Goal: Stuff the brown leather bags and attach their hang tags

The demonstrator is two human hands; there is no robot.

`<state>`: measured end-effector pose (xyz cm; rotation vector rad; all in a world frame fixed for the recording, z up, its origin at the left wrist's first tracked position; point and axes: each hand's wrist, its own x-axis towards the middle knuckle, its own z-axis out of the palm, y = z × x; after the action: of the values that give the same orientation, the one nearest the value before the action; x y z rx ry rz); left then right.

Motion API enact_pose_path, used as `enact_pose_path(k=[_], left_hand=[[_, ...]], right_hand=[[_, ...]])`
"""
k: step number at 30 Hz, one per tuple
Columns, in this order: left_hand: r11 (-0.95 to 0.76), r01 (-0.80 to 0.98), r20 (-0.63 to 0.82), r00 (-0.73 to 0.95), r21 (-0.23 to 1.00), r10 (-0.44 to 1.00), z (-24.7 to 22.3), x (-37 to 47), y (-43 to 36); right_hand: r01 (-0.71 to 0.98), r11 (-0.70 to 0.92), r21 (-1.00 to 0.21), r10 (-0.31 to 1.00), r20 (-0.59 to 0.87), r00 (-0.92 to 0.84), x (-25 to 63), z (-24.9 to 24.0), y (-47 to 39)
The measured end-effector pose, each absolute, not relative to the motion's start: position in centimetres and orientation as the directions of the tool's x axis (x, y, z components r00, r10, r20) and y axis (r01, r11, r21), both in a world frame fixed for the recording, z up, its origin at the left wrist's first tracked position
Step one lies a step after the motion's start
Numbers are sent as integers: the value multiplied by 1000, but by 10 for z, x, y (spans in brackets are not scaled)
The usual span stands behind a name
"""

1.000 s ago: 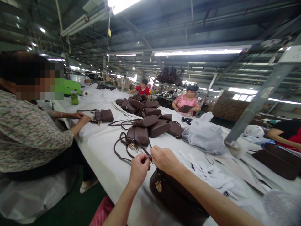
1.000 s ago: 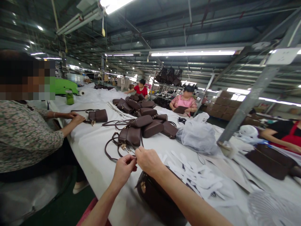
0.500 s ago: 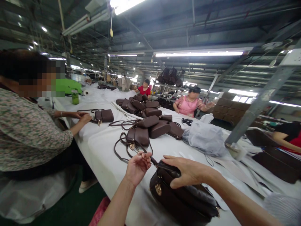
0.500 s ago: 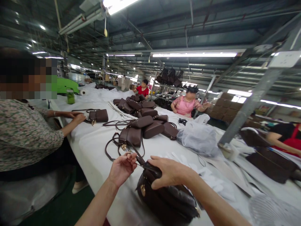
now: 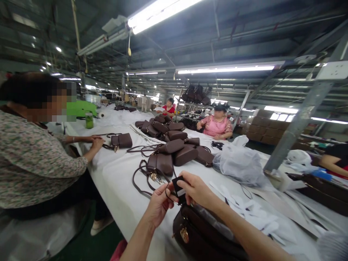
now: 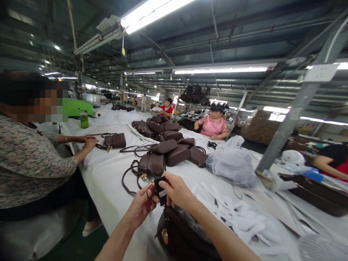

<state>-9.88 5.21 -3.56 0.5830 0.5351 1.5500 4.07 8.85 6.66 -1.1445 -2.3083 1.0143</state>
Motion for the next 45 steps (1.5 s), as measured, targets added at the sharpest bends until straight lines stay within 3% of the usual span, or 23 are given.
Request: enact_pose_path(k=[3,5,6,10,15,23,25,28,30,32,35,39,41,43,45], left_hand=[[-104,-758,26,-114,644,993,-41,-106,53],[-120,-752,10,-149,648,989,-43,-109,53],[-122,-743,17,-147,658,989,-43,-110,53],[-142,-710,70,-129,690,989,-44,-109,54],[-110,-740,22,-127,663,992,-60,-108,56],[-24,-783,-37,-60,621,998,-61,-105,57],[-24,-705,-29,-63,709,998,-57,-105,55],[-83,-450,63,-59,889,996,-48,-111,54],[-133,-306,130,-29,943,991,-43,-117,54],[-156,-204,159,-1,966,987,-37,-125,56],[-190,-2,190,-4,982,982,-26,-134,56],[-319,295,313,70,901,947,0,-137,51],[-369,364,337,151,855,929,14,-135,47],[-382,398,351,153,834,924,25,-131,44],[-350,433,354,73,831,932,32,-127,42]], right_hand=[[721,634,-280,770,142,-622,32,74,91],[759,651,-11,753,132,-644,26,80,92],[751,657,68,745,100,-660,22,82,92],[651,732,201,668,-25,-744,2,91,87],[544,788,290,599,-154,-786,-18,92,79],[472,812,344,552,-187,-813,-15,81,80],[456,818,351,547,-228,-806,-13,82,82],[438,828,351,537,-267,-800,-11,83,85],[435,837,333,523,-254,-813,-10,81,89],[461,843,278,522,-213,-826,-7,79,94],[534,840,98,542,-134,-829,4,79,96],[612,717,-332,601,-149,-785,29,89,76],[623,608,-492,635,-169,-754,43,90,55],[653,584,-483,685,-139,-715,54,83,30],[717,630,-298,733,-77,-676,63,66,6]])
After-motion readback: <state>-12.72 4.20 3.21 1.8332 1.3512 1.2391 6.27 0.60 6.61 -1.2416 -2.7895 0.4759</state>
